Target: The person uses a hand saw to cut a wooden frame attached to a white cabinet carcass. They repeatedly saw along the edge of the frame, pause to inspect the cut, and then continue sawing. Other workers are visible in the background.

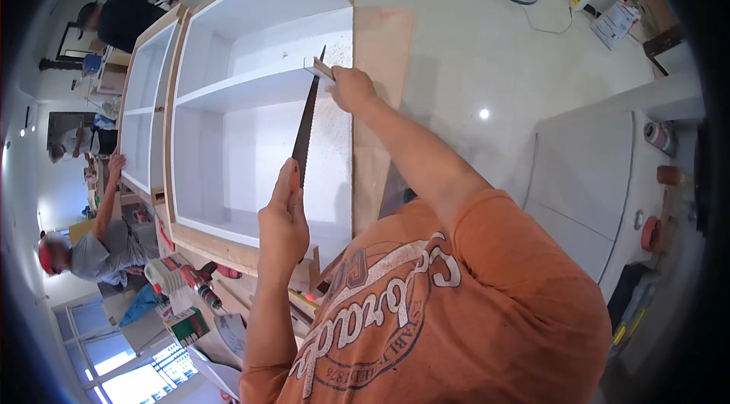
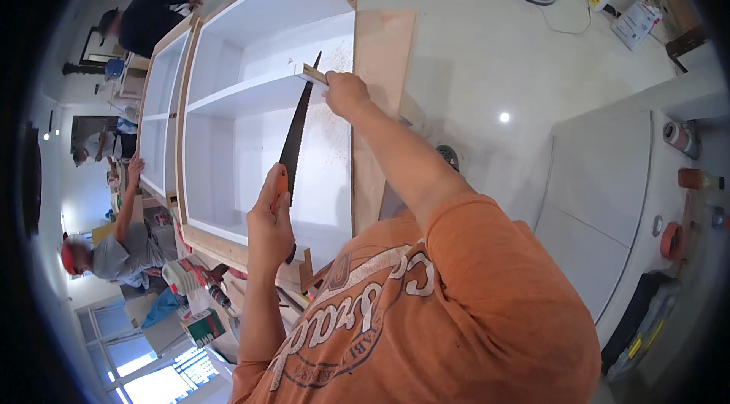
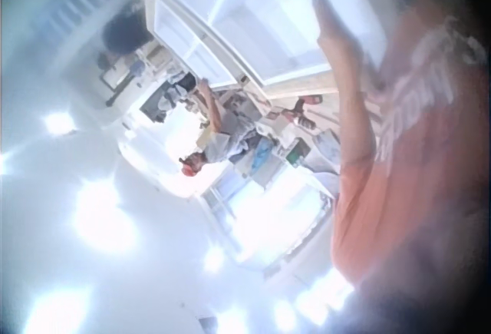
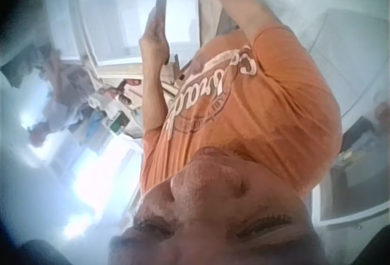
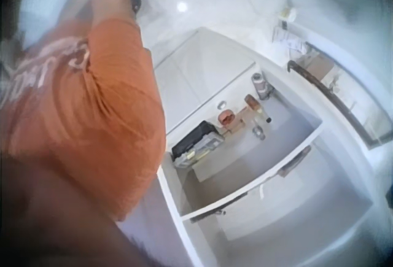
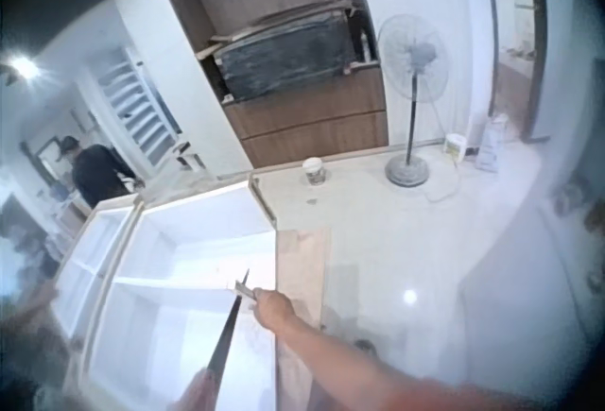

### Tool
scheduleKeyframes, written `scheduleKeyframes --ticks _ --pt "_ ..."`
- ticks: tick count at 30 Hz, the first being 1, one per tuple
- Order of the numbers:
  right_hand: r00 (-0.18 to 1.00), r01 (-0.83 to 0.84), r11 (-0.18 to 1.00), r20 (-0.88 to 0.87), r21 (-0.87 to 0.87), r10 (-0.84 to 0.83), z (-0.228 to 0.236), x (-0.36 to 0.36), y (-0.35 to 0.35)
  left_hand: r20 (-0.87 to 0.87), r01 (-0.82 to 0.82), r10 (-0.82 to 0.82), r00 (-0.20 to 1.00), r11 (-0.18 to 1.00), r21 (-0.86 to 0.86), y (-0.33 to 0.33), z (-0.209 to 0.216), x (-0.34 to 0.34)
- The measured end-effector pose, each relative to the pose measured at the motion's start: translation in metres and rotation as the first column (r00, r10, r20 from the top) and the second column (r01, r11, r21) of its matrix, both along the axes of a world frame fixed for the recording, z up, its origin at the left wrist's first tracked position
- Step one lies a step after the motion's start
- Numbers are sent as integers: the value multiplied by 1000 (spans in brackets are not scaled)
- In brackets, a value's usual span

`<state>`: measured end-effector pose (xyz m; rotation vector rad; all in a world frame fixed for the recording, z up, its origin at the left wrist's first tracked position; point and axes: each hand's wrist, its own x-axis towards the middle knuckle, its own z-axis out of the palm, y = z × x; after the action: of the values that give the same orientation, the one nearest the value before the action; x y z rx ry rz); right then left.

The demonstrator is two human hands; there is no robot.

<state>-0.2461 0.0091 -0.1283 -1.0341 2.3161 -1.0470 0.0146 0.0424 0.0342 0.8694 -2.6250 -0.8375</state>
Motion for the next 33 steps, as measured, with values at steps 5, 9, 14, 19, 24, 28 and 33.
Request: scheduleKeyframes --ticks 5,9,14,19,24,28,33 --pt "1000 0 995 -9 -103 0 -4 8 -3 66 -105 104 992 994 13 -55 -42 -112" --pt "1000 -10 994 -13 -113 9 -6 6 -2 -118 -81 74 990 995 -54 -48 -85 -97" --pt "996 42 990 80 -135 -31 -13 4 1 -70 -78 82 994 996 52 -47 -59 -99" --pt "999 9 998 48 -56 -6 -13 1 5 20 -13 13 1000 1000 1 -8 2 -34" --pt "999 -29 999 27 -18 29 -8 13 1 88 -56 62 994 996 -74 -42 -24 -75" --pt "999 11 1000 38 0 -11 0 8 -1 159 -129 116 981 988 80 -53 -11 -119" --pt "999 6 1000 40 5 -6 -1 0 5 -21 58 -60 998 994 -92 -18 -9 -16"
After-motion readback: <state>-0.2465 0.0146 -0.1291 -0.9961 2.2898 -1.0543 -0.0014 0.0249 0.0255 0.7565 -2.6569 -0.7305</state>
